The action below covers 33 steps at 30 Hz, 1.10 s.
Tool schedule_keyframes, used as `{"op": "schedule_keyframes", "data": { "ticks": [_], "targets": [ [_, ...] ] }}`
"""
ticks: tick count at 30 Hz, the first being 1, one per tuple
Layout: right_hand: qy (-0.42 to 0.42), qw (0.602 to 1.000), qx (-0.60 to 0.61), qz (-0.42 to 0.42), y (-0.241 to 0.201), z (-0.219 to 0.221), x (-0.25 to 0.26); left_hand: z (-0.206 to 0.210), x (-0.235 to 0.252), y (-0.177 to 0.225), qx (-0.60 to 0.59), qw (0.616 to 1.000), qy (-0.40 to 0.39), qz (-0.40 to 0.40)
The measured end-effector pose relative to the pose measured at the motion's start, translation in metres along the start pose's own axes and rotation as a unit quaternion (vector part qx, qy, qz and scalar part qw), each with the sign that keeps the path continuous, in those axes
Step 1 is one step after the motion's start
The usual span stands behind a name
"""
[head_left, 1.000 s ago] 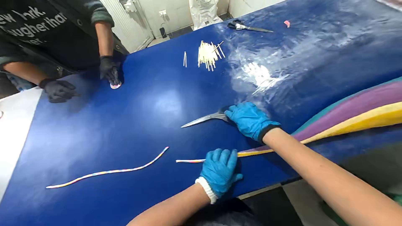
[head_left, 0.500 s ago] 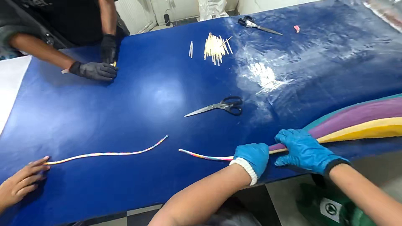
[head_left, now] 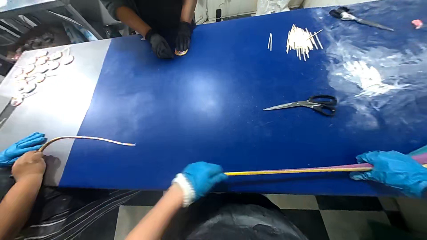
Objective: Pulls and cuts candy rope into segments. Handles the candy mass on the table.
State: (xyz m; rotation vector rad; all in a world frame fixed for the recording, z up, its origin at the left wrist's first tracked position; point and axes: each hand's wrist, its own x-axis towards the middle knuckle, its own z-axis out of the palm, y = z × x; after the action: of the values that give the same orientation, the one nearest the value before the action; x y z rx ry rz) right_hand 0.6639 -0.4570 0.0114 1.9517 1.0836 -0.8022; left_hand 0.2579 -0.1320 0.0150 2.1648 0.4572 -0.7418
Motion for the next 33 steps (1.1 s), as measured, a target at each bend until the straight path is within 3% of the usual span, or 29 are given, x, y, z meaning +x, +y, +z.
{"op": "schedule_keyframes", "data": {
  "ticks": [1,3,5,6,8,10,11,17,19,21,22,24,26,27,28,30,31,33],
  "targets": [
    [0.035,0.997,0.056,-0.025,0.021,0.019,0.020,-0.010,-0.020,-0.024,-0.013,0.998,-0.011,-0.067],
    [-0.002,0.994,0.111,-0.005,0.033,0.026,0.043,-0.029,-0.056,-0.048,-0.006,0.965,-0.018,-0.263],
    [-0.004,0.992,0.126,-0.004,0.035,0.028,0.046,-0.018,-0.069,-0.050,0.081,0.894,0.091,-0.431],
    [0.004,0.992,0.130,-0.010,0.036,0.029,0.045,0.003,-0.065,-0.046,0.135,0.872,0.188,-0.432],
    [0.020,0.989,0.144,-0.026,0.035,0.032,0.042,0.064,-0.035,-0.038,0.212,0.866,0.353,-0.284],
    [0.024,0.989,0.140,-0.041,0.037,0.033,0.041,0.103,0.010,-0.019,0.209,0.871,0.407,-0.176],
    [0.027,0.990,0.132,-0.049,0.039,0.034,0.043,0.102,0.032,-0.016,0.194,0.864,0.431,-0.171],
    [0.025,0.986,0.151,-0.066,0.038,0.027,0.038,-0.064,0.141,-0.044,0.140,0.842,0.417,-0.313],
    [0.037,0.983,0.171,-0.062,0.037,0.027,0.038,-0.094,0.170,-0.052,0.143,0.826,0.468,-0.280],
    [0.047,0.976,0.204,-0.061,0.038,0.025,0.040,-0.088,0.196,0.002,0.117,0.842,0.504,-0.155],
    [0.041,0.972,0.224,-0.065,0.040,0.020,0.041,-0.070,0.208,0.055,0.095,0.871,0.478,-0.062],
    [-0.011,0.958,0.265,-0.104,0.046,0.003,0.038,-0.001,0.230,0.173,0.107,0.927,0.339,0.117],
    [-0.094,0.931,0.317,-0.158,0.055,-0.030,0.026,0.058,0.241,0.259,0.116,0.964,0.147,0.186],
    [-0.107,0.918,0.343,-0.169,0.061,-0.043,0.023,0.070,0.241,0.275,0.105,0.974,0.082,0.182],
    [-0.063,0.907,0.385,-0.160,0.066,-0.048,0.026,0.069,0.239,0.274,0.092,0.982,0.032,0.163],
    [0.147,0.891,0.417,-0.106,0.067,-0.048,0.050,0.049,0.223,0.236,0.079,0.987,0.003,0.142],
    [0.250,0.891,0.370,-0.080,0.062,-0.051,0.068,0.038,0.209,0.206,0.079,0.987,0.015,0.140],
    [0.353,0.893,0.272,-0.057,0.046,-0.061,0.107,0.016,0.172,0.138,0.084,0.987,0.051,0.131]
  ]
}}
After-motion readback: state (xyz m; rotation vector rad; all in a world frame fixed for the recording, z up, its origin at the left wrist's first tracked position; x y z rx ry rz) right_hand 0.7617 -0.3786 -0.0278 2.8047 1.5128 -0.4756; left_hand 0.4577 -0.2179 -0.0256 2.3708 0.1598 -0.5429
